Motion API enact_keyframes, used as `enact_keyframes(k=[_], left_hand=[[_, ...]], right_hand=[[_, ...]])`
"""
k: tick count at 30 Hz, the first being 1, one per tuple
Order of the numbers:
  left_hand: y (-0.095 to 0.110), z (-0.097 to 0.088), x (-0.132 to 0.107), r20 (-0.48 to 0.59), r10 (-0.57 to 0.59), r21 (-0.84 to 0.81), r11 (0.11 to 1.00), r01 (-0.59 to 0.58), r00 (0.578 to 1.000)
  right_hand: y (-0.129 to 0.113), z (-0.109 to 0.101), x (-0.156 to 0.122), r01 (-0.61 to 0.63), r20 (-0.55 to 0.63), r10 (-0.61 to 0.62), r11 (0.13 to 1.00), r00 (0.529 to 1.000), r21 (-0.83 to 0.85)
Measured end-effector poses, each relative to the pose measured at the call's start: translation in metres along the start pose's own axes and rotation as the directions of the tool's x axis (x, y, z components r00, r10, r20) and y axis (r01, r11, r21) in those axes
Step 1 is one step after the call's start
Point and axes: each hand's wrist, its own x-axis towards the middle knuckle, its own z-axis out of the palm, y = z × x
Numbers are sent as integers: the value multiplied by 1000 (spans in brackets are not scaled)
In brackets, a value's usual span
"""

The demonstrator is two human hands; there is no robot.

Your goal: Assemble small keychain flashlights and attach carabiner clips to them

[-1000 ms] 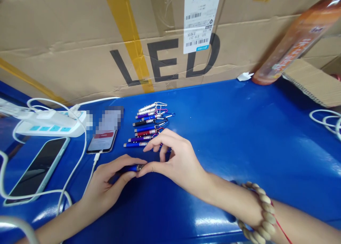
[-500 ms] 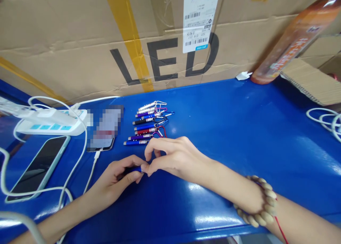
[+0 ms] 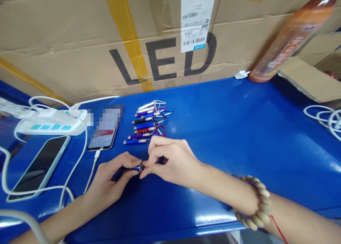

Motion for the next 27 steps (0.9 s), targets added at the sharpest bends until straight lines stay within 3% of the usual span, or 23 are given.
enact_keyframes(k=[6,11,18,27], left_hand=[[6,-1,0,-109,118,116,988,-105,987],[9,-1,2,-142,198,218,962,-164,970],[6,1,1,-168,112,173,982,-83,979],[3,0,0,-133,27,47,999,-20,991]], right_hand=[[-12,8,0,-118,-118,132,986,984,118],[-15,11,0,-198,-115,219,965,969,170],[-11,5,6,-244,-41,258,946,965,212],[-12,-4,11,-374,55,374,881,926,289]])
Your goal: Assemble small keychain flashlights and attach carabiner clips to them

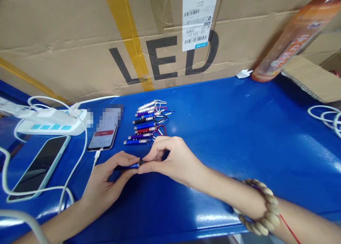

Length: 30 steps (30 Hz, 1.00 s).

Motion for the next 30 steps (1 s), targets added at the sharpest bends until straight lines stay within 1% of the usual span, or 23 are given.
enact_keyframes(k=[5,8,10,12,14,16,18,20,23,25,26,27,28,29,30], left_hand=[[0,-1,2,52,-37,-60,997,40,998],[-1,-2,1,79,-19,-76,997,25,997],[-1,-2,1,115,5,-63,998,2,993],[-1,-3,1,164,42,-43,998,-36,986],[0,-3,1,210,91,-47,995,-83,973],[0,-3,2,229,129,-69,991,-116,965],[-1,-2,2,237,147,-83,988,-131,960],[-2,-2,2,249,148,-78,988,-132,957],[-2,-3,2,241,111,-64,993,-99,964],[-1,-3,3,220,61,-54,997,-50,974],[0,-3,3,212,35,-54,998,-24,977],[0,-3,4,211,8,-57,998,4,978],[0,-3,5,218,-19,-64,997,34,976],[0,-3,5,232,-45,-77,995,65,972],[0,-3,6,248,-74,-92,991,99,966]], right_hand=[[-1,-2,0,39,5,-39,999,999,-1],[-2,-4,0,41,15,-41,999,999,-30],[-1,-5,1,6,35,-5,999,999,-45],[1,-6,2,-55,53,58,997,997,-50],[4,-7,2,-124,52,127,991,991,-59],[7,-6,2,-171,36,175,981,984,-90],[9,-5,2,-178,14,182,973,983,-146],[9,-3,1,-152,-3,155,967,988,-203],[8,-1,0,-63,-26,58,970,998,-233],[7,-1,-1,77,-49,-90,972,995,-223],[8,-2,-1,178,-49,-193,957,980,-228],[8,-3,-1,292,-24,-308,923,951,-252],[8,-5,-2,407,21,-420,865,907,-292],[9,-8,-2,507,80,-513,791,854,-343],[9,-10,-3,582,150,-575,709,804,-398]])
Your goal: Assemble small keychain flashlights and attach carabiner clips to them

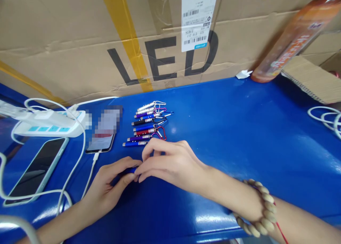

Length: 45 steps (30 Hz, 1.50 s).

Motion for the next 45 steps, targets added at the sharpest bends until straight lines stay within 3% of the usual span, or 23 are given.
enact_keyframes(k=[3,6,9,16,19,23,27,31,45], left_hand=[[-2,-1,1,65,-121,-56,991,124,991],[-3,-2,2,132,-230,-83,967,242,964],[-2,-3,3,184,-248,-120,955,272,951],[0,0,1,177,-148,-103,980,168,973],[-2,3,-1,108,-82,-59,994,89,991],[-2,5,-3,-23,32,17,999,-31,999],[0,4,-3,-108,209,221,958,-181,972],[2,3,-3,-144,327,297,914,-275,934],[0,-3,2,-133,377,303,896,-324,917]], right_hand=[[2,-8,0,153,129,-129,968,983,-200],[3,-14,2,191,228,-125,936,966,-294],[5,-14,2,189,255,-114,939,960,-289],[5,-11,0,263,243,-190,912,951,-314],[5,-10,0,279,239,-200,888,950,-366],[5,-7,-1,212,177,-162,925,971,-315],[4,-3,-2,136,109,-111,956,988,-260],[-1,0,-3,89,47,-81,974,996,-210],[0,0,2,-110,-23,111,994,994,22]])
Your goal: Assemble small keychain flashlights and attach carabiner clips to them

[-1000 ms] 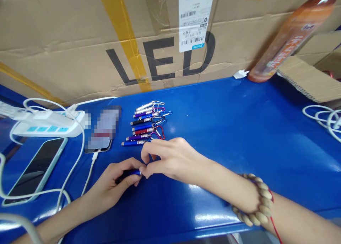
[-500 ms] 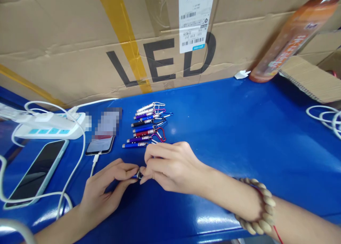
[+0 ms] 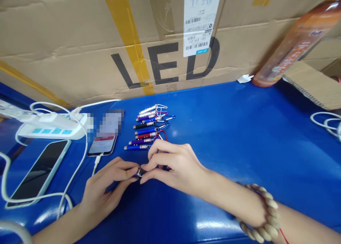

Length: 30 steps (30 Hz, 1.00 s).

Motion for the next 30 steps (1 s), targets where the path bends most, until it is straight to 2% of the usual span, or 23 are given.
enact_keyframes(k=[6,10,13,16,20,24,30], left_hand=[[-3,0,0,12,13,33,999,-13,1000],[-2,-1,-2,58,-93,58,994,89,994],[0,-2,-4,108,-197,73,979,189,975],[0,-2,-5,158,-241,55,971,235,958],[-3,1,-3,146,-251,44,968,247,957],[-3,3,-2,120,-257,-48,963,264,959],[2,1,0,62,-168,-84,981,173,984]], right_hand=[[4,2,1,-115,41,111,985,993,128],[4,1,2,-165,34,161,972,986,166],[2,-1,4,-151,16,150,976,989,156],[1,-2,5,-138,-3,140,980,990,143],[2,0,3,-136,13,136,979,991,150],[3,3,1,-140,36,135,971,990,193],[2,7,0,-106,11,107,952,994,286]])
